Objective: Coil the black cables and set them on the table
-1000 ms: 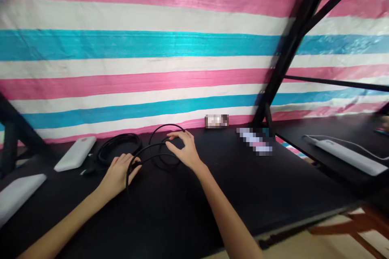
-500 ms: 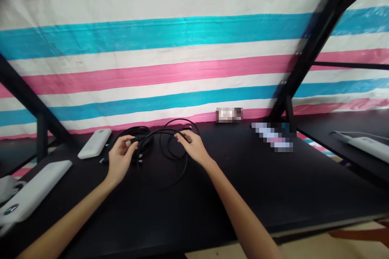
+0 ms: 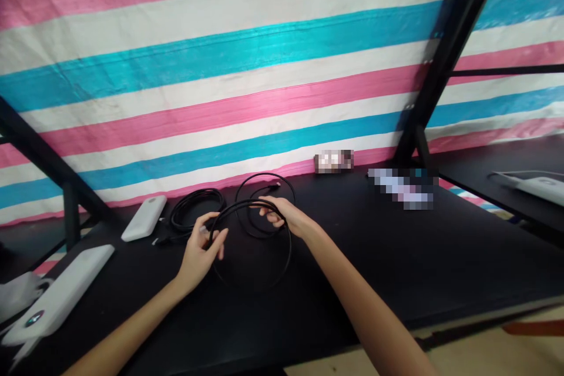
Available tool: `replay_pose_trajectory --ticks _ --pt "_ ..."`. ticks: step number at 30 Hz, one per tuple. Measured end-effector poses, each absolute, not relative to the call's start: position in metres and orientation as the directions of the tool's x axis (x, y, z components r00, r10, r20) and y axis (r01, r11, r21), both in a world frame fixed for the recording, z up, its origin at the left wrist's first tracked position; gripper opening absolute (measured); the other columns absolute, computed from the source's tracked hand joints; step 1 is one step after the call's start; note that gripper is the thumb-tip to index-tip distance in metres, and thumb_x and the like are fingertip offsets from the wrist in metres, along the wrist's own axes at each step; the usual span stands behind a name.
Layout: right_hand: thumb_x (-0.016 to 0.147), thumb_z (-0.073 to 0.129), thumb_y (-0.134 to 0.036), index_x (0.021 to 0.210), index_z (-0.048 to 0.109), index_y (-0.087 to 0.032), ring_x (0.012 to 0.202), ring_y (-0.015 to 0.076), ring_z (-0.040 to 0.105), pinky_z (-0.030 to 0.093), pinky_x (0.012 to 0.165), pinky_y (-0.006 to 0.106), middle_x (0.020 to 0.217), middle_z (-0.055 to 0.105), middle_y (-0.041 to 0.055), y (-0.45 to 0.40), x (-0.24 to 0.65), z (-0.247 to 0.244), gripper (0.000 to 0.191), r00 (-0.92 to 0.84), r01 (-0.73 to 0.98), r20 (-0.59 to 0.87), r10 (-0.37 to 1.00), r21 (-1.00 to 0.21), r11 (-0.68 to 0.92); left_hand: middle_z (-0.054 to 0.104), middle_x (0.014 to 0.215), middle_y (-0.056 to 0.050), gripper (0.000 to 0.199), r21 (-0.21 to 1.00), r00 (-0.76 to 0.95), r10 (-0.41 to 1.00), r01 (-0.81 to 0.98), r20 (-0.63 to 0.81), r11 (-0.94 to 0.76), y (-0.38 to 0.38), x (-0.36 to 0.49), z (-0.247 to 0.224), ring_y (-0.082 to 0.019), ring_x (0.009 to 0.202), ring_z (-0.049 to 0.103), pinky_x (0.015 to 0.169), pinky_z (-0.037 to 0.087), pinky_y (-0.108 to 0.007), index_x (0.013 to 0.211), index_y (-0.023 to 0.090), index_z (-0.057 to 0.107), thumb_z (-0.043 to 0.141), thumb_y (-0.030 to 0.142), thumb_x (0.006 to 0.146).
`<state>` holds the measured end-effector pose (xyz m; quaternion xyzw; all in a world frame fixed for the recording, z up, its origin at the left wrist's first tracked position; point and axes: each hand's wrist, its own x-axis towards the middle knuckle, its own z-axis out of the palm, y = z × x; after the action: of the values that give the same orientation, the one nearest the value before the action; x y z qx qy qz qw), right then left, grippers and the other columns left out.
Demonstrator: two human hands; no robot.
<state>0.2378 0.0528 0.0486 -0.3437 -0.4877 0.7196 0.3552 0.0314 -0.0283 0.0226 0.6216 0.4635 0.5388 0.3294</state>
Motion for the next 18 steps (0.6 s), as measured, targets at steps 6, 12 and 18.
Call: replay_pose_trajectory --ticks 6,12,18 --pt "0.075 0.062 -0.046 0.08 0.065 -0.013 0.041 0.0024 0.036 0.027 0.033 0.014 0.059 0.045 -0.0037 0.046 0.23 0.05 0.034 -0.456 -0.194 -0.025 0.889 -0.973 -0.127 0.036 0.032 0.014 0.05 0.953 -0.161 0.944 0.144 0.289 -0.268 -0.016 0.019 0.028 -0.007 0.025 0.036 0.03 0.027 -0.014 0.121 0.02 0.039 0.054 0.042 0.08" --pt "0.067 0.063 -0.056 0.081 0.061 -0.018 0.056 0.008 0.054 0.045 0.042 0.018 0.075 0.052 -0.0011 0.058 0.238 0.051 0.04 0.022 -0.361 0.186 0.982 -0.915 0.182 0.033 0.033 0.014 0.042 0.941 -0.235 0.911 0.101 0.338 -0.323 -0.01 0.012 0.033 -0.007 0.026 0.034 0.032 0.03 -0.015 0.113 0.018 0.047 0.049 0.046 0.082" --pt "0.066 0.065 -0.055 0.084 0.061 -0.021 0.05 0.0056 0.049 0.038 0.037 0.015 0.067 0.046 -0.0046 0.066 0.259 0.063 0.039 0.251 -0.475 0.242 0.937 -0.813 0.337 0.049 0.047 0.008 0.046 0.924 -0.192 0.919 0.241 0.345 -0.297 -0.007 0.008 0.025 -0.011 0.043 0.052 0.044 0.04 -0.02 0.123 0.018 0.039 0.041 0.045 0.086"
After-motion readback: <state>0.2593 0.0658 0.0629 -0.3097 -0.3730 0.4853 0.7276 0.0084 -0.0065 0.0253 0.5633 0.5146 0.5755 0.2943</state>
